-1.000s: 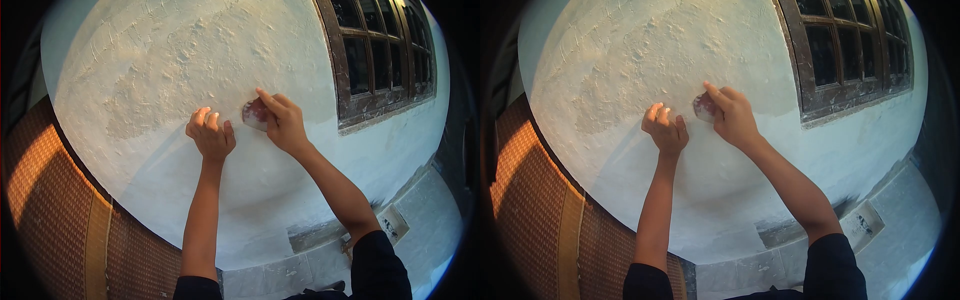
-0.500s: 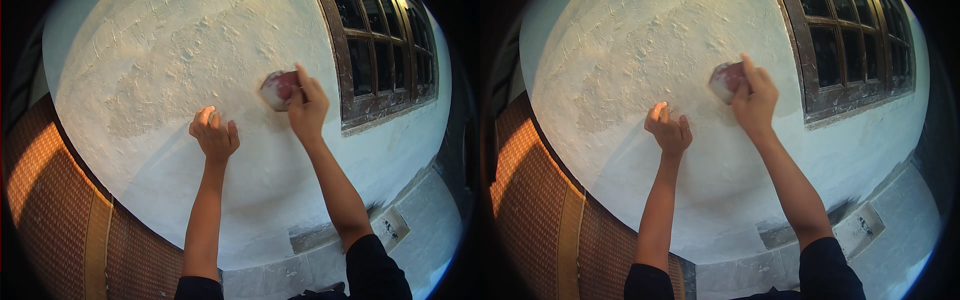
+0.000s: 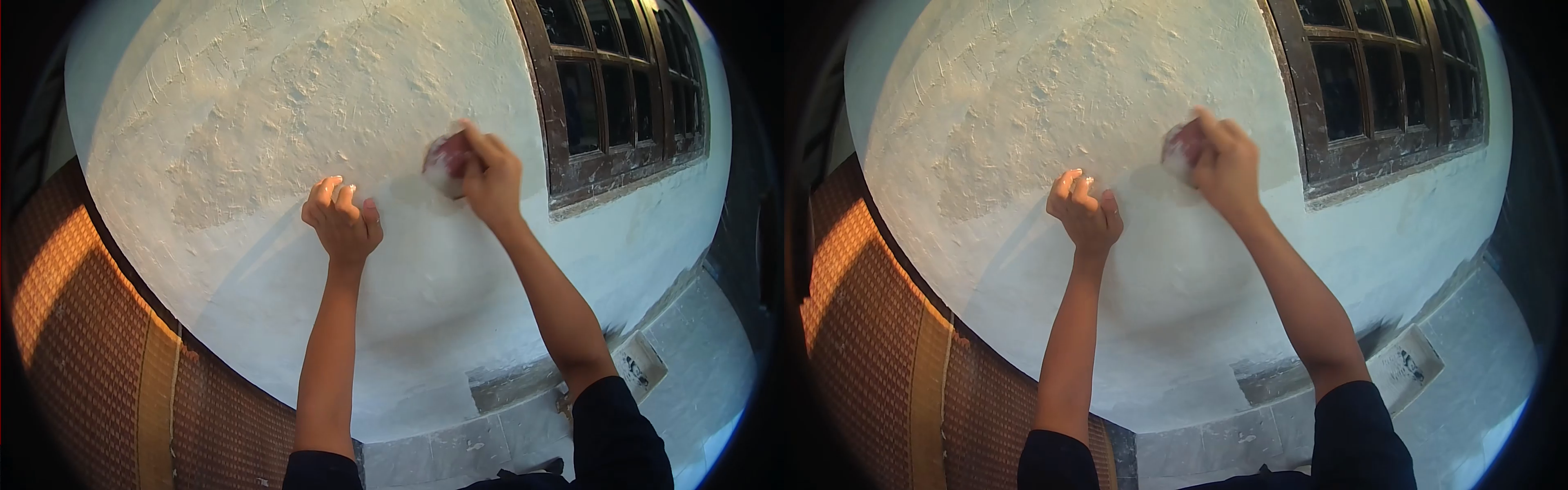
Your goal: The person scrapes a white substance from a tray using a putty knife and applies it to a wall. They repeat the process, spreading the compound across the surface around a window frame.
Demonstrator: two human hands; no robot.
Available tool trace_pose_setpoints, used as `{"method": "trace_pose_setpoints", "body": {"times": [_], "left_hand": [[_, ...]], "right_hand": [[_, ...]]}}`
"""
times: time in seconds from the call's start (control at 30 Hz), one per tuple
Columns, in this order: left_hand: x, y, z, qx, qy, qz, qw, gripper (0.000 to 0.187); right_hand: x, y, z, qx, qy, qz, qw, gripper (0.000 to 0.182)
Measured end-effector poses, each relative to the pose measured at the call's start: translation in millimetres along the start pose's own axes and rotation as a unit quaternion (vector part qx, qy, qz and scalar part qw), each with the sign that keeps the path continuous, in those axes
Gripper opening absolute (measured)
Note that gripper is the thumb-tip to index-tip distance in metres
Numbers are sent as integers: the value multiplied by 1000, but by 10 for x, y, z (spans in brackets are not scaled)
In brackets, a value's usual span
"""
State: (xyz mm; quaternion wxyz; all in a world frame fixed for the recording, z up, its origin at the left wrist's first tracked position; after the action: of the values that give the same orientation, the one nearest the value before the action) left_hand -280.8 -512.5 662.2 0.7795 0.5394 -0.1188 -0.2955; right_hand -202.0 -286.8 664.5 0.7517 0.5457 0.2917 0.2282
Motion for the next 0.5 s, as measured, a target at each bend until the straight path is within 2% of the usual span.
{"method": "trace_pose_setpoints", "body": {"times": [0.03,0.07,0.13,0.2,0.23,0.33,0.37,0.4,0.47,0.5], "left_hand": [[-3,3,2,3,-4,1,1000,31],[-7,7,2,3,-4,-1,1000,31],[-4,3,-5,-1,2,-3,1000,31],[1,4,9,1,2,3,1000,31],[3,-1,3,2,2,8,1000,31],[10,21,-17,4,3,7,1000,31],[3,15,-15,5,3,5,1000,31],[-6,2,-9,3,3,5,1000,31],[-5,-3,3,1,3,6,1000,31],[-2,1,3,2,7,6,1000,31]], "right_hand": [[160,99,-94,-56,-26,-70,996,50],[313,169,-128,-20,-85,-147,985,50],[361,197,-26,-26,-27,-148,988,50],[81,45,98,6,55,-20,998,52],[95,26,53,5,54,-19,998,52],[242,60,-154,-53,-33,-110,992,52],[371,79,-211,-62,-59,-182,980,53],[375,90,-143,-60,-58,-181,980,53],[236,28,110,-17,34,-90,995,54],[94,-34,227,42,34,-39,998,54]]}}
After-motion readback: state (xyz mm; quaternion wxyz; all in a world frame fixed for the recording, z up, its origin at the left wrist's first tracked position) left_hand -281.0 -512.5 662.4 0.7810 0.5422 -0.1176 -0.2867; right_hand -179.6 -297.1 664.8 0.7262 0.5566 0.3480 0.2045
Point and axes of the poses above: each hand's wrist, its own y-axis towards the middle knuckle, its own x-axis out of the back of the hand, z = x × y, the point moved 3 cm from there along y, towards the middle knuckle, and after that the axes turned 4 degrees about x, right-handed, at the moved point
